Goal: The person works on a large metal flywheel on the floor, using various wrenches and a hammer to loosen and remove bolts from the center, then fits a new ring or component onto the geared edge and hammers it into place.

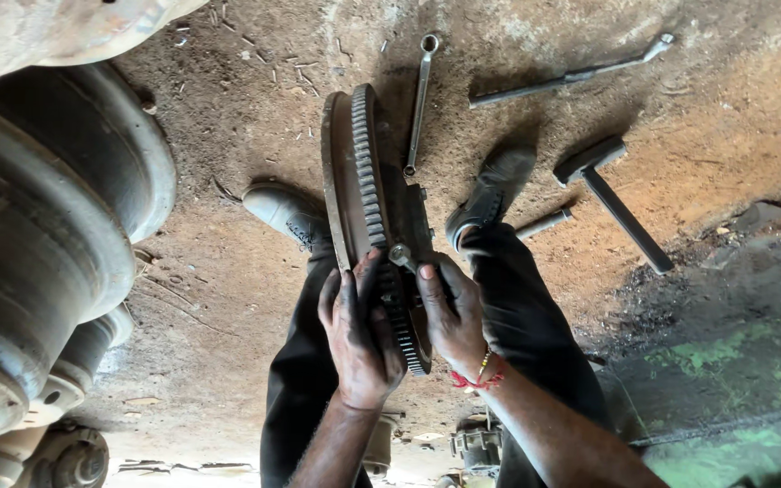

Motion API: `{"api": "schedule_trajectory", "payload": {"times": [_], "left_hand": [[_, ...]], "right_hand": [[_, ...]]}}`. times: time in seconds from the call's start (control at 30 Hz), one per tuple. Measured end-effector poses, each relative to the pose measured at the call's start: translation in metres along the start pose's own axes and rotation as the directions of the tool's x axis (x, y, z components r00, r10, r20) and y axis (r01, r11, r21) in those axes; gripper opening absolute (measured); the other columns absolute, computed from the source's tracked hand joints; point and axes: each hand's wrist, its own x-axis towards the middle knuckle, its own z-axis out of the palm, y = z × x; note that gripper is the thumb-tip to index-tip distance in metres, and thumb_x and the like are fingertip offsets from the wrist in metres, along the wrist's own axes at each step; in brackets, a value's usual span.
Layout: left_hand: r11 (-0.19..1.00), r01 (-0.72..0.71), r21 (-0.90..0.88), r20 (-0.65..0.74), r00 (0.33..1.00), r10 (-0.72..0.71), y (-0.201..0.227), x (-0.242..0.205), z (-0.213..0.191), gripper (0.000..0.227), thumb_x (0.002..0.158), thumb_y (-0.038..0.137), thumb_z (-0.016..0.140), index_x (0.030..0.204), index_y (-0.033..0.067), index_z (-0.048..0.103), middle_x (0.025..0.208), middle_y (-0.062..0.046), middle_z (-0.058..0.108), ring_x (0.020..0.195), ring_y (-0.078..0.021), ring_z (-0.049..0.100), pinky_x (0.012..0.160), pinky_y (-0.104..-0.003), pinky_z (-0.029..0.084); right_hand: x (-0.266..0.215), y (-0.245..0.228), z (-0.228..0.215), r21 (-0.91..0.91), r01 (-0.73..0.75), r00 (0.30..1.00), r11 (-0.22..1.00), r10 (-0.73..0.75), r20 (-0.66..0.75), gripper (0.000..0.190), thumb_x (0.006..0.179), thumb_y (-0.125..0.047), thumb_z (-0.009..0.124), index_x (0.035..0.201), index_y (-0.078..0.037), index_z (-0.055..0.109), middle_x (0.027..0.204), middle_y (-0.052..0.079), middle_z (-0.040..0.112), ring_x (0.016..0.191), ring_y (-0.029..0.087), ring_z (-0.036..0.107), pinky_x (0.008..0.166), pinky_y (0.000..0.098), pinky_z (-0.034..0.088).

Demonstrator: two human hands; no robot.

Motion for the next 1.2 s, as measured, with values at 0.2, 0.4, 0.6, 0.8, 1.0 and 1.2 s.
{"api": "schedule_trajectory", "payload": {"times": [0.2, 0.4, 0.6, 0.8, 1.0, 1.2], "left_hand": [[0.971, -0.072, 0.229, 0.030, 0.997, 0.067, 0.000, 0.002, 0.007, 0.044, 0.114, 0.031, 0.040, 0.153, 0.0094, 0.037, 0.152, -0.017, 0.052, 0.136, -0.0293, 0.056, 0.114, -0.050, 0.034], [0.992, -0.023, 0.121, -0.007, 1.000, 0.024, -0.006, -0.001, 0.007, 0.036, 0.113, 0.039, 0.044, 0.120, 0.0082, 0.060, 0.141, -0.015, 0.058, 0.128, -0.0306, 0.055, 0.110, -0.046, 0.043], [0.994, -0.106, 0.000, -0.047, 0.993, 0.106, -0.005, 0.003, 0.011, 0.045, 0.117, 0.042, 0.036, 0.113, 0.0009, 0.053, 0.138, -0.020, 0.053, 0.133, -0.0334, 0.054, 0.114, -0.048, 0.052], [0.994, -0.112, 0.016, -0.064, 0.992, 0.113, -0.002, 0.008, 0.012, 0.042, 0.117, 0.037, 0.037, 0.107, -0.0003, 0.052, 0.134, -0.021, 0.054, 0.130, -0.0350, 0.057, 0.113, -0.049, 0.053], [0.982, -0.173, 0.072, -0.058, 0.982, 0.177, 0.002, 0.010, 0.014, 0.042, 0.116, 0.037, 0.035, 0.109, 0.0004, 0.053, 0.134, -0.022, 0.055, 0.130, -0.0347, 0.056, 0.112, -0.049, 0.053], [0.988, -0.147, 0.051, -0.045, 0.988, 0.150, -0.003, 0.007, 0.012, 0.043, 0.117, 0.042, 0.033, 0.113, 0.0038, 0.052, 0.136, -0.020, 0.054, 0.133, -0.0330, 0.054, 0.113, -0.048, 0.052]], "right_hand": [[0.007, -0.016, -0.028, 0.028, 0.341, 0.919, 0.939, -0.340, 0.201, 0.022, 0.107, -0.022, 0.060, 0.104, -0.001, 0.065, 0.083, 0.006, 0.064, 0.069, 0.012, 0.059, 0.061, 0.0269, 0.046], [0.006, -0.010, -0.041, 0.092, 0.113, 0.900, 0.989, -0.141, 0.413, 0.022, 0.099, -0.025, 0.070, 0.100, -0.003, 0.068, 0.074, 0.006, 0.067, 0.062, 0.016, 0.066, 0.058, 0.0307, 0.050], [0.006, -0.012, -0.048, 0.091, 0.360, 0.836, 0.928, -0.365, 0.410, 0.022, 0.103, -0.027, 0.070, 0.106, -0.006, 0.068, 0.093, 0.007, 0.070, 0.084, 0.019, 0.069, 0.073, 0.0326, 0.054], [0.005, -0.018, -0.051, 0.345, 0.135, 0.856, 0.929, -0.285, 0.432, 0.029, 0.100, -0.026, 0.070, 0.116, -0.003, 0.062, 0.101, 0.007, 0.066, 0.091, 0.017, 0.066, 0.081, 0.0339, 0.053], [0.008, -0.012, -0.050, 0.118, 0.283, 0.863, 0.952, -0.306, 0.402, 0.013, 0.100, -0.020, 0.073, 0.103, -0.008, 0.072, 0.090, 0.002, 0.072, 0.079, 0.009, 0.069, 0.072, 0.0240, 0.055], [0.009, -0.009, -0.054, 0.428, 0.110, 0.849, 0.897, -0.309, 0.430, 0.018, 0.100, -0.018, 0.075, 0.101, -0.005, 0.063, 0.092, 0.005, 0.068, 0.082, 0.016, 0.067, 0.075, 0.0295, 0.057]]}}
